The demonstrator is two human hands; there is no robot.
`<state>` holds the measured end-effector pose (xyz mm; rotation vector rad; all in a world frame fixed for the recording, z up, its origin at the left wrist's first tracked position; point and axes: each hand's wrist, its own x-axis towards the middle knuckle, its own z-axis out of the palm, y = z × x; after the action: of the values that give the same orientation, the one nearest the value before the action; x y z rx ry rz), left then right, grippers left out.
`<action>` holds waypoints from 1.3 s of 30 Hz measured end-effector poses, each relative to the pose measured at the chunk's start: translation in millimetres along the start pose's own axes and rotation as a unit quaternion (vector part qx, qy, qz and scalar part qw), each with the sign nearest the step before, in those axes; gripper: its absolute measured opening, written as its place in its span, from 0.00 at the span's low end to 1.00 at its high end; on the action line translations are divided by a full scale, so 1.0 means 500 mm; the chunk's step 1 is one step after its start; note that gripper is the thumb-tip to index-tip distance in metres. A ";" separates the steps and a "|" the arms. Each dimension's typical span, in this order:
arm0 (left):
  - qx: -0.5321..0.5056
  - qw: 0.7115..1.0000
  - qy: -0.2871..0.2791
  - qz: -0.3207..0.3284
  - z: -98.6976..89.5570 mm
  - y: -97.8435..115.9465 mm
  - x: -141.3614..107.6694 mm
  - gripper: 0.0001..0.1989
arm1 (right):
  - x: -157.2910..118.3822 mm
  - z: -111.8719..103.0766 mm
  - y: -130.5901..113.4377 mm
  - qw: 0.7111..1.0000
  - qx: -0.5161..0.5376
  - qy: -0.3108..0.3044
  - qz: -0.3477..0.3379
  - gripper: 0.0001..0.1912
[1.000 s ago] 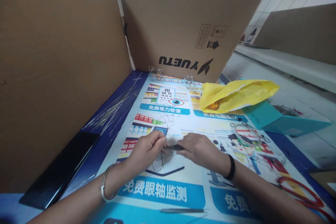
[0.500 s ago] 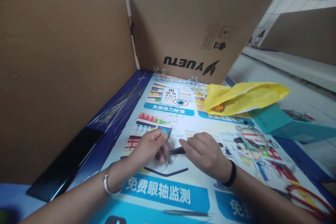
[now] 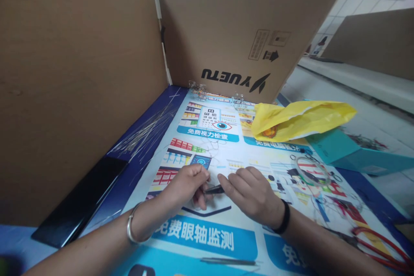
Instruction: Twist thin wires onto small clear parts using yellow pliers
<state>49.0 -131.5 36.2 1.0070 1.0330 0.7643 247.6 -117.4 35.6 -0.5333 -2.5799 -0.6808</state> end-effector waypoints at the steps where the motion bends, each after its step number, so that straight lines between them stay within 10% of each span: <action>1: -0.001 1.000 -0.001 0.000 0.000 -0.001 0.000 0.14 | 0.000 0.000 0.000 1.000 0.004 0.000 0.000 0.12; 29: 0.129 0.991 0.026 0.034 -0.004 -0.004 0.005 0.13 | 0.004 -0.001 -0.003 0.999 0.011 -0.042 -0.008 0.11; 32: 0.343 0.925 0.073 0.147 -0.009 -0.005 0.000 0.12 | 0.010 -0.005 -0.015 0.995 0.032 -0.095 0.028 0.10; 35: 0.561 0.782 0.093 0.256 -0.014 -0.018 -0.005 0.09 | 0.014 -0.007 -0.029 0.983 0.075 -0.150 0.081 0.06; 39: 0.645 0.670 0.046 0.366 -0.019 -0.033 -0.010 0.05 | 0.017 -0.010 -0.036 0.960 0.151 -0.201 0.125 0.08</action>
<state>39.5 -139.0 20.7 2.7735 1.2243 0.6258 233.9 -132.4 36.9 -0.9542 -2.8359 -0.0908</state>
